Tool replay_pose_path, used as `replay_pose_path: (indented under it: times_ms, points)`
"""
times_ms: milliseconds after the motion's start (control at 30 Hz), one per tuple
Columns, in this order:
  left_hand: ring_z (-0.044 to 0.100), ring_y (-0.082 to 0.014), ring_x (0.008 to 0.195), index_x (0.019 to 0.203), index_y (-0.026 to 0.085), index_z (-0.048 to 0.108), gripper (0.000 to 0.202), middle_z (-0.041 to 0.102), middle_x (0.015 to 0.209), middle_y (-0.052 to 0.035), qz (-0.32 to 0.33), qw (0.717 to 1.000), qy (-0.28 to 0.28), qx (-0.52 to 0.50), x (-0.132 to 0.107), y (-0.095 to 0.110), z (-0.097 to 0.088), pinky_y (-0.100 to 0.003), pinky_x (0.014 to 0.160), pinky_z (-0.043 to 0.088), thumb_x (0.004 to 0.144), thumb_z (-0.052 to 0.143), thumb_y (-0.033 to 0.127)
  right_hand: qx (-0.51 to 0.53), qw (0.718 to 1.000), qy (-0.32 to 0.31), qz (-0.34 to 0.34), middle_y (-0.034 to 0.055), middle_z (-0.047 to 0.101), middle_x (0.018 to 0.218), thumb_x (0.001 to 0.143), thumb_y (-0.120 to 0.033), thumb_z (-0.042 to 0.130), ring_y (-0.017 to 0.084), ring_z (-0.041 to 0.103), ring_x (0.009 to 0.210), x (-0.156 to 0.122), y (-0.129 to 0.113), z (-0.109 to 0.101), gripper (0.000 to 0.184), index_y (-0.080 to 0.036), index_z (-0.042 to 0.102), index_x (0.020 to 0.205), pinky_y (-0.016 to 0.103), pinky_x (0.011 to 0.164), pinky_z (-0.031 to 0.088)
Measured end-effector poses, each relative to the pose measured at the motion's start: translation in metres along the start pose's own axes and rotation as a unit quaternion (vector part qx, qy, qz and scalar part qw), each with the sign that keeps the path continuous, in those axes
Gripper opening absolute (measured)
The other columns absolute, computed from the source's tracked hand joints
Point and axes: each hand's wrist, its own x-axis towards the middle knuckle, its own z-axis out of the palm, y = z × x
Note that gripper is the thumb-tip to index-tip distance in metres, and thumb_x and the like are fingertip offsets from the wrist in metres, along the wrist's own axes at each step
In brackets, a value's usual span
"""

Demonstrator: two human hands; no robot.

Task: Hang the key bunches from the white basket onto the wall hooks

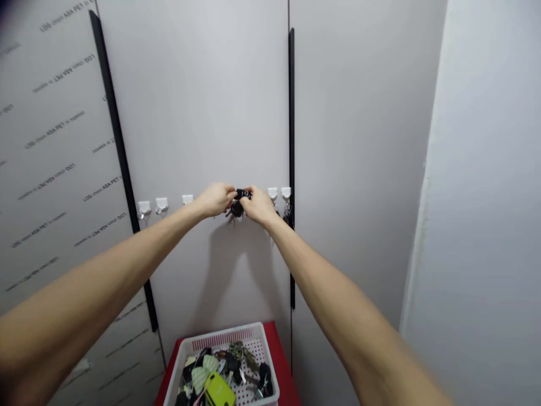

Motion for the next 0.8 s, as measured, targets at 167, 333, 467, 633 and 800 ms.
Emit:
replay_pose_path:
  times_ms: [167,333,467,633,800]
  points:
    - [0.041,-0.0073,0.034,0.051,0.013,0.049,0.015,0.044,0.034,0.0035,-0.066,0.935,-0.350,-0.004,-0.048,-0.022,0.027,-0.017,0.040,0.032,0.062,0.041,0.018,-0.023,0.976,-0.218,-0.017,-0.0022,0.051,0.051,0.058,-0.015,0.043,0.006,0.044,0.041,-0.072,0.036,0.028,0.026,-0.015,0.052,0.083,0.017,0.042,0.034]
    - [0.047,-0.0095,0.049,0.072,0.012,0.054,0.018,0.054,0.055,-0.0014,-0.072,0.897,-0.434,0.046,-0.095,-0.050,0.063,-0.019,0.048,0.036,0.062,0.040,0.017,-0.034,0.960,-0.279,-0.009,0.0000,0.056,0.064,0.058,-0.013,0.044,0.007,0.047,0.050,-0.111,0.064,0.034,0.036,-0.016,0.049,0.093,0.019,0.050,0.037]
    - [0.050,-0.0116,0.067,0.093,0.010,0.048,0.032,0.056,0.083,-0.0083,-0.025,0.968,-0.247,-0.028,-0.072,-0.034,0.079,-0.020,0.060,0.038,0.063,0.043,0.022,-0.084,0.992,0.087,0.029,0.0057,0.053,0.089,0.062,-0.022,0.044,0.012,0.049,0.071,-0.075,0.074,-0.005,0.036,-0.017,0.045,0.098,0.025,0.066,0.038]
    - [0.052,-0.0126,0.068,0.096,0.008,0.045,0.038,0.055,0.085,-0.0107,-0.115,0.975,-0.055,-0.183,-0.018,0.012,0.123,-0.020,0.057,0.039,0.063,0.046,0.026,-0.153,0.971,0.155,0.100,0.0054,0.056,0.078,0.062,-0.026,0.043,0.016,0.050,0.071,-0.040,0.089,-0.031,0.041,-0.016,0.040,0.102,0.030,0.065,0.038]
    - [0.052,-0.0123,0.060,0.076,0.009,0.053,0.021,0.058,0.069,-0.0078,-0.131,0.971,-0.023,-0.196,0.011,0.035,0.142,-0.022,0.053,0.039,0.064,0.042,0.021,-0.139,0.967,0.185,0.109,0.0042,0.057,0.068,0.063,-0.021,0.039,0.015,0.052,0.066,-0.026,0.094,-0.041,0.023,-0.015,0.052,0.080,0.027,0.063,0.038]
